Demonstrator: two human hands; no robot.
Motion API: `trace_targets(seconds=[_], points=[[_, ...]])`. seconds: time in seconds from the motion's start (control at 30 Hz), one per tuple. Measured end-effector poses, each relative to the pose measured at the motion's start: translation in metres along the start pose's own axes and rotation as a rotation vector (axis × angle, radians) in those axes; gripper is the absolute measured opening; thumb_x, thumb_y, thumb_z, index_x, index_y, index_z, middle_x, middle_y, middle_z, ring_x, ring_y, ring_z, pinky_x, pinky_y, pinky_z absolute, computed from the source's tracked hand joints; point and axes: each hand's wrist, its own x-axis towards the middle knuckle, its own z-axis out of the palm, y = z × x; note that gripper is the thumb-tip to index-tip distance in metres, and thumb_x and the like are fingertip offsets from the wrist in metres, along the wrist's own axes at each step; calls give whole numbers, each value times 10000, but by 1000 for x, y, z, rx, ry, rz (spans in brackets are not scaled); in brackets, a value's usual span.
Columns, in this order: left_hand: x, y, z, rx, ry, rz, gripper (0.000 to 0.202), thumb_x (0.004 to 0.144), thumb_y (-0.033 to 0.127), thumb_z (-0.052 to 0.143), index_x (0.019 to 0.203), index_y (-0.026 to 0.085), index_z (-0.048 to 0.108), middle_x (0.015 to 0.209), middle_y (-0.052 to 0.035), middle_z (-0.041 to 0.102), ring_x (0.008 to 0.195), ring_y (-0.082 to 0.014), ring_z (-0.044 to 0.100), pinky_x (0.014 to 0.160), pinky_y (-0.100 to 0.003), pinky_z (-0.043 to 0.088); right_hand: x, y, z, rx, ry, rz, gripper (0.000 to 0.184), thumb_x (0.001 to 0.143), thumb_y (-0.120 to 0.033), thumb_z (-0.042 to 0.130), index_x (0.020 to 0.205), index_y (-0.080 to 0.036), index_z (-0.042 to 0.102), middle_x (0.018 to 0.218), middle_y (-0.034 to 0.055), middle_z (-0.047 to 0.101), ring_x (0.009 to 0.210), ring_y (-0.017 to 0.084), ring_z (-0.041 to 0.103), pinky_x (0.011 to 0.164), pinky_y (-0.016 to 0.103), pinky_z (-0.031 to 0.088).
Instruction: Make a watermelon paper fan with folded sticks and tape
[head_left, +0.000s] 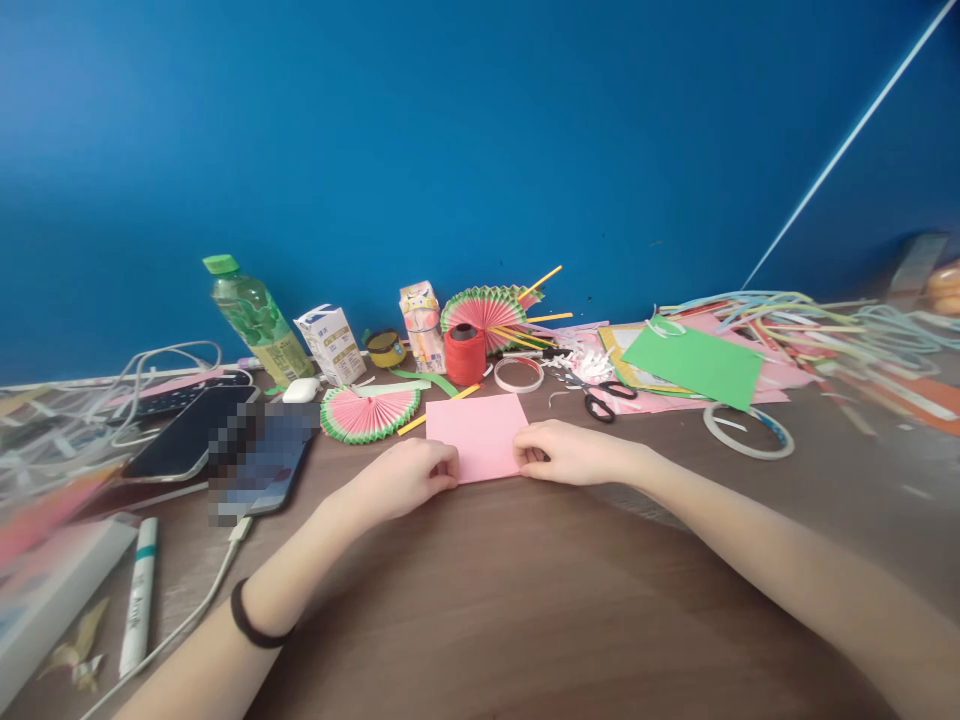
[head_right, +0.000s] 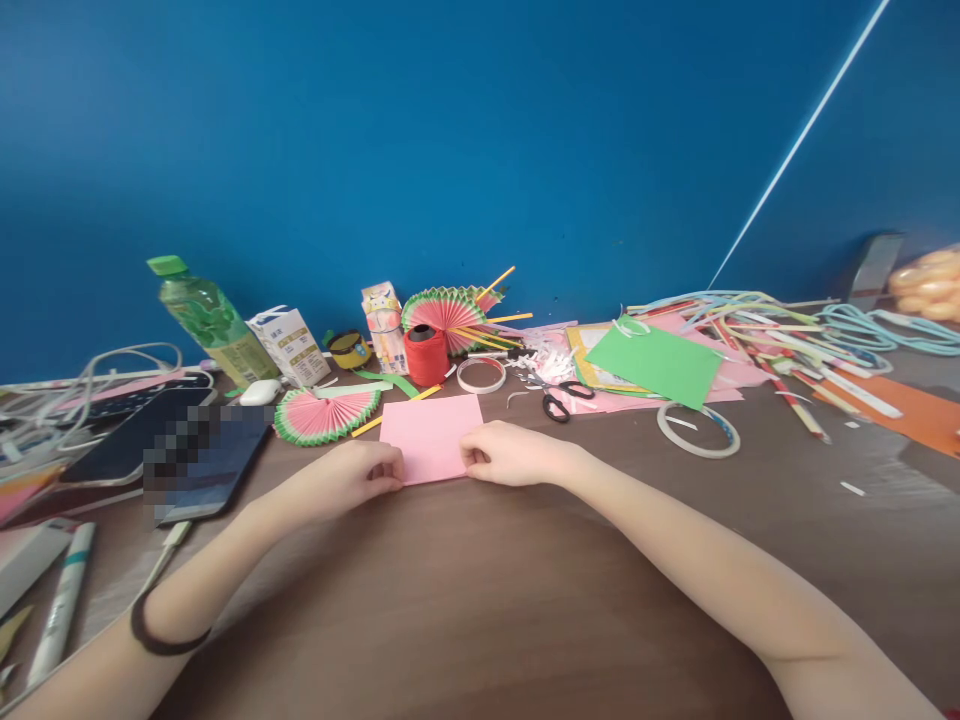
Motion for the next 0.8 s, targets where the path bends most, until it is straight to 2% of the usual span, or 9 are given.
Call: trace_targets(seconds=[0.13, 0.33, 0.57, 0.8], points=[[1, 0, -1, -81, -6, -54, 105, 747, 200, 473, 706, 192, 569, 730, 12, 613, 687, -134, 533, 597, -215, 349, 2, 3, 1, 29, 5, 23, 117, 769, -262, 533, 710, -162, 551, 711, 5, 557, 603, 108, 472, 525, 208, 324], [1, -3, -1, -149, -9, -106, 98, 731, 240, 488, 696, 188, 565, 702, 16, 590, 661, -135, 523, 590, -221, 359, 5, 7, 6, 9, 33, 12, 203, 807, -343, 520, 711, -167, 550, 732, 8, 568, 628, 115, 473, 554, 215, 317], [3, -10, 2, -210, 26, -143, 61, 682, 220, 512, 674, 184, 561, 679, 22, 567, 637, -128, 511, 574, -219, 360, 7, 4, 8, -22, 64, -1, 209, 825, -303, 508, 667, -165, 507, 743, 15, 567, 688, 130, 486, 593, 221, 313], [4, -7, 2, -189, 39, -192, 47, 658, 207, 521, 625, 179, 540, 624, 26, 540, 596, -125, 494, 539, -222, 345, 9, 4, 11, -100, 74, -6, 238, 845, -304, 473, 649, -171, 470, 730, 24, 551, 689, 140, 481, 605, 229, 316]])
